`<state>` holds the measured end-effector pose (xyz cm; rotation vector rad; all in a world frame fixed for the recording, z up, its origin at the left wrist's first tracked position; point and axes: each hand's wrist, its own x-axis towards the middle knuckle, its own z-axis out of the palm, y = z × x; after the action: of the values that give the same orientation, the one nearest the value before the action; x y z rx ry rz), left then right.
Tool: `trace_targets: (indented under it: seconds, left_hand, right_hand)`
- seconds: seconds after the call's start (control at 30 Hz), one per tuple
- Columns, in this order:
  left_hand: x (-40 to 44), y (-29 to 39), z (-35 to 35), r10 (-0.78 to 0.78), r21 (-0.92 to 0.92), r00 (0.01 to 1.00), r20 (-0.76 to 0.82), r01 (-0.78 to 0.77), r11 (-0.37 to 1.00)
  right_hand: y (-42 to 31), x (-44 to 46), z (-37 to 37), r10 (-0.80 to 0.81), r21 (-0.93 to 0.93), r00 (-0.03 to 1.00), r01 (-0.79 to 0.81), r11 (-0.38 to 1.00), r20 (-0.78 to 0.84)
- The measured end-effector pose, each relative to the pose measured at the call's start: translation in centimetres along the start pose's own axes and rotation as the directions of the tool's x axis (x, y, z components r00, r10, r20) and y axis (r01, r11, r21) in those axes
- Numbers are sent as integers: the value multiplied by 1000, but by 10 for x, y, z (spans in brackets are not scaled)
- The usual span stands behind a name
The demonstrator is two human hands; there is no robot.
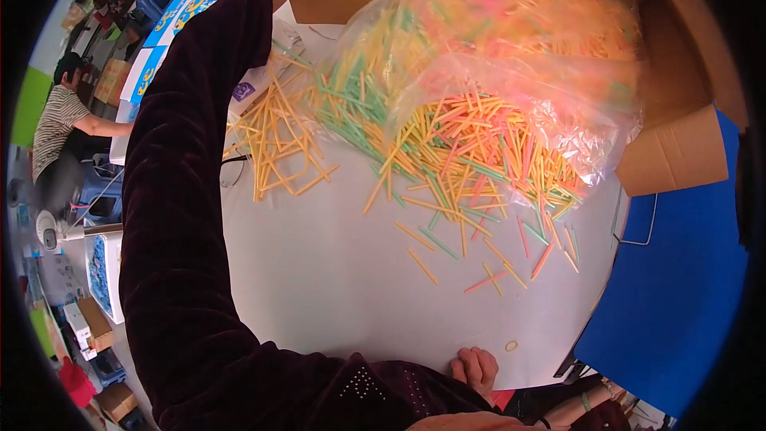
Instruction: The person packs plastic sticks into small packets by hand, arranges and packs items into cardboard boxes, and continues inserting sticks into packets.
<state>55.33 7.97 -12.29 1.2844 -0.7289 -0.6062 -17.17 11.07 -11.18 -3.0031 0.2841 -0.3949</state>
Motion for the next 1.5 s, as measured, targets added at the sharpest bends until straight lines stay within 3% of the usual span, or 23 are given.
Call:
trace_targets:
  seconds: [0.37,0.47,0.57,0.63,0.7,0.73,0.77,0.8,0.83,0.87,0.9,0.93,1.0,1.13,1.2,1.27,1.43,1.47,1.5]
  left_hand:
    - [82,-32,-74,77,-257,953,292,1,967]
    - [91,-24,-64,109,-308,926,361,8,951]
    - [113,-3,-94,120,-325,909,400,18,946]
    - [98,19,-115,136,-339,896,422,17,941]
    - [37,95,-61,148,-332,888,435,5,943]
    - [1,142,-26,-64,-230,991,119,90,969]
    - [-33,172,-1,-235,-166,944,-230,200,966]
    - [-67,191,1,-199,-352,975,101,222,909]
    - [-94,211,-9,-84,-500,909,409,300,812]
    - [-109,212,-19,68,-435,837,543,212,875]
    - [-154,233,-18,-169,-85,971,168,185,979]
    - [-213,252,-1,-216,257,932,-292,294,920]
    - [-284,241,68,-158,200,955,-253,211,957]
    - [-379,177,135,-424,-62,887,-185,420,905]
    - [-405,140,167,-463,-76,865,-193,458,886]
    - [-419,119,182,-481,-174,862,-160,455,873]
    - [-414,103,153,-398,-128,881,-258,377,917]
    - [-409,103,138,-329,196,902,-281,389,900]
    - [-410,109,136,-257,499,924,-281,370,783]
  right_hand:
    - [-1,-2,4,-16,-129,1000,16,991,1]
    - [2,1,5,-37,-63,999,36,997,-12]
    - [1,2,4,-40,-72,999,38,997,-20]
    - [-2,5,-3,-20,16,1000,20,1000,-6]
    - [-2,9,-5,3,89,1000,-3,996,2]
    - [-2,9,-6,1,85,1000,-2,996,12]
    - [-2,9,-7,-1,79,1000,-1,997,21]
    - [0,9,-7,-10,83,1000,9,997,11]
    - [0,8,-5,-11,113,1000,13,994,-18]
    - [-2,7,-5,-9,147,999,15,989,-44]
    - [-3,7,-7,-17,154,999,24,988,-48]
    - [-4,9,-9,-13,166,999,21,986,-52]
    - [-6,10,-11,-15,175,998,27,984,-66]
    - [-5,9,-13,-42,173,991,64,983,-127]
    - [-7,6,-18,-42,189,992,64,980,-118]
    - [-7,7,-20,-25,252,992,55,966,-121]
    - [-8,3,-20,-30,249,989,66,966,-145]
    - [-7,3,-20,-29,254,987,69,965,-156]
    - [-7,3,-21,-37,253,986,79,964,-164]
